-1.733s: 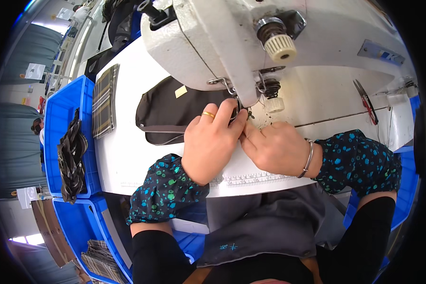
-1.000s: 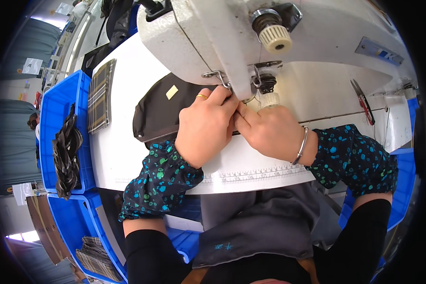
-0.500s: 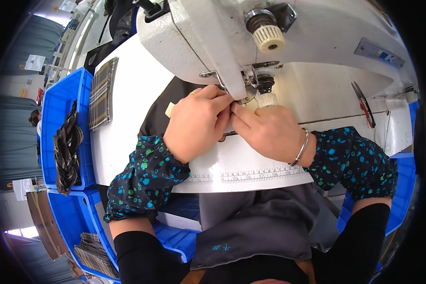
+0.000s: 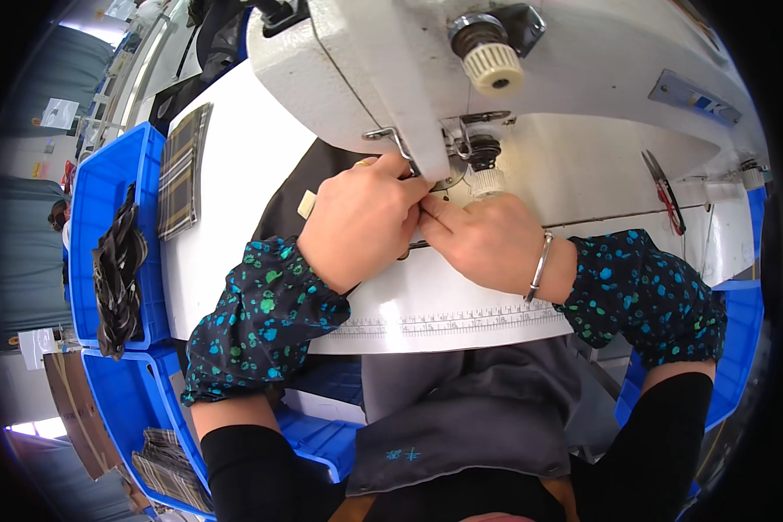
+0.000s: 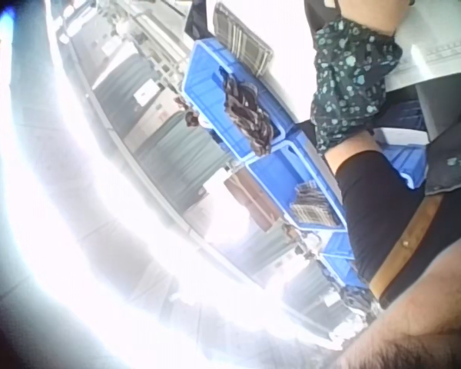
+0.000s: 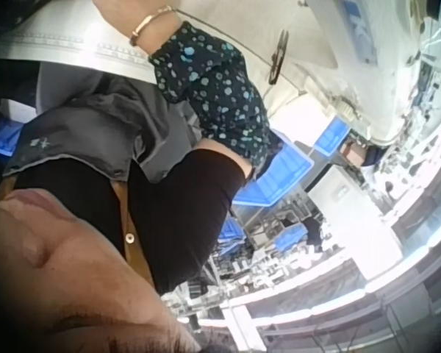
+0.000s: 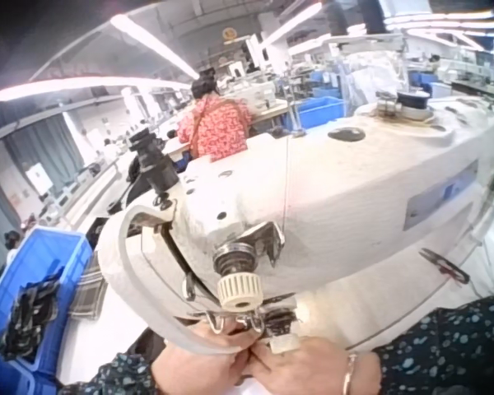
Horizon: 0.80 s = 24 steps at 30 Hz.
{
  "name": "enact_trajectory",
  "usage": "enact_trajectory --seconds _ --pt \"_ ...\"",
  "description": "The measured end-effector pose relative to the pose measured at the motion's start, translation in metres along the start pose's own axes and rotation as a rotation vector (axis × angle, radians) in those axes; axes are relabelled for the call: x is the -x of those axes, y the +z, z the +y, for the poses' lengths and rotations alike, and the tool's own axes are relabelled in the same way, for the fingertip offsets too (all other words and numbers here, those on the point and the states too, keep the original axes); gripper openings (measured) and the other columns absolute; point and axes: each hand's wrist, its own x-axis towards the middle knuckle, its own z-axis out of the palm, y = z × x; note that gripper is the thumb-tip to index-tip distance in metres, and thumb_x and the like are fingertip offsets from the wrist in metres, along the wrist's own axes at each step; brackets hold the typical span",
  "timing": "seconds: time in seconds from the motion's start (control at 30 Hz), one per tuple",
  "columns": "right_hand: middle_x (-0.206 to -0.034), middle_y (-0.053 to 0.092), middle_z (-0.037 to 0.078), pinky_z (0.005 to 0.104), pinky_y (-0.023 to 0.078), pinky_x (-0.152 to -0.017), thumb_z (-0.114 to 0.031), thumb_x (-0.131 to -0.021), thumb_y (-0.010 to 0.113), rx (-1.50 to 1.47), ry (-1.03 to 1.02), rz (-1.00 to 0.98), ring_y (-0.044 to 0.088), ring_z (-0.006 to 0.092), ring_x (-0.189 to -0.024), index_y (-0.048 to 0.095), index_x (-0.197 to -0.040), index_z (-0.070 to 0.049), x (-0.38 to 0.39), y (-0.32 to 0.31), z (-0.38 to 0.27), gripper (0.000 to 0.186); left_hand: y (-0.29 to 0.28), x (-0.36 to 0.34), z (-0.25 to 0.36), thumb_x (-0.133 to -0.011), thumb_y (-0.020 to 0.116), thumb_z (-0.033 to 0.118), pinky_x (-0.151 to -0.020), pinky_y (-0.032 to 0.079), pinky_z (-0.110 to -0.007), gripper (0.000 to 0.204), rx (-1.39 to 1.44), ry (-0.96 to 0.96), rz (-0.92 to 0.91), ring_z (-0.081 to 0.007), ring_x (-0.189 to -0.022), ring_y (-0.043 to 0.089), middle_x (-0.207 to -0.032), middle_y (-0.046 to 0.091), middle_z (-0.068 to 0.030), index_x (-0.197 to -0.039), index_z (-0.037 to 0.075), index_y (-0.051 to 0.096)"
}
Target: The person operates an industrial sewing machine to stitch a zipper onto a small plaid pouch. They guide the fabric under the needle, sew along the zipper edge, and then move the finished pouch to a blue bin before picking up a new one to repeat the process.
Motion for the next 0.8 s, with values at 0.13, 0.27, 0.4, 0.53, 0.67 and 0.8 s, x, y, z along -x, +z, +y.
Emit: enact_trajectory --seconds 0.13,0.27,0.4,0.53,0.67,0.8 --pt "-0.114 0.075 0.010 0.0326 0.052 -0.048 -0.014 -0.084 0.065 0.041 0.022 0.008 0.066 0.0159 -0.058 0.071 -0.100 -0.004 0.001 -0.001 0.001 0.020 0.000 -0.002 -0.001 -0.081 0.071 0.007 -0.072 0.057 -0.042 0.018 0.021 0.003 -0.004 -0.0332 -0.083 0.070 -0.098 0.072 -0.0108 -0.098 0.004 0.076" --pt "-0.116 0.074 0.008 0.0328 0.050 -0.047 -0.014 -0.083 0.066 0.099 0.046 0.028 0.067 0.0166 -0.059 0.070 -0.098 -0.006 0.003 -0.001 0.005 0.017 0.003 -0.003 0.001 -0.080 0.071 0.013 -0.069 0.057 -0.044 0.018 0.063 -0.006 0.043 -0.0350 -0.080 0.070 -0.091 0.070 -0.0133 -0.095 0.004 0.076" --pt "-0.071 0.062 0.003 0.0349 0.053 -0.051 -0.015 -0.081 0.066 0.031 0.051 0.123 0.067 0.0186 -0.059 0.064 -0.082 -0.009 0.000 -0.002 0.007 0.007 0.001 -0.002 0.002 -0.080 0.071 0.017 -0.069 0.058 -0.046 0.021 0.076 -0.019 0.062 -0.0361 -0.080 0.070 -0.090 0.068 -0.0149 -0.095 0.004 0.076" --pt "-0.072 0.063 0.003 0.0345 0.053 -0.052 -0.015 -0.082 0.066 0.028 0.041 0.124 0.067 0.0186 -0.059 0.065 -0.083 -0.008 0.001 -0.005 0.006 0.007 0.002 0.000 0.003 -0.079 0.072 0.018 -0.071 0.058 -0.045 0.027 0.090 -0.059 0.071 -0.0356 -0.081 0.070 -0.093 0.069 -0.0150 -0.102 0.007 0.078" --pt "-0.074 0.063 0.004 0.0346 0.052 -0.051 -0.015 -0.082 0.066 -0.081 -0.065 0.152 0.066 0.0183 -0.057 0.068 -0.090 -0.005 0.003 -0.002 0.002 0.014 0.002 0.004 0.000 -0.080 0.073 0.017 -0.072 0.058 -0.043 0.028 0.102 -0.089 0.072 -0.0335 -0.082 0.071 -0.095 0.069 -0.0127 -0.106 0.011 0.079" --pt "-0.078 0.066 0.007 0.0342 0.052 -0.048 -0.015 -0.080 0.066 -0.042 -0.103 0.070 0.066 0.0185 -0.055 0.070 -0.098 0.001 0.004 -0.001 -0.004 0.024 0.008 0.007 -0.001 -0.081 0.077 0.012 -0.071 0.055 -0.040 0.023 0.164 -0.105 0.131 -0.0322 -0.081 0.069 -0.094 0.071 -0.0124 -0.104 0.006 0.080"
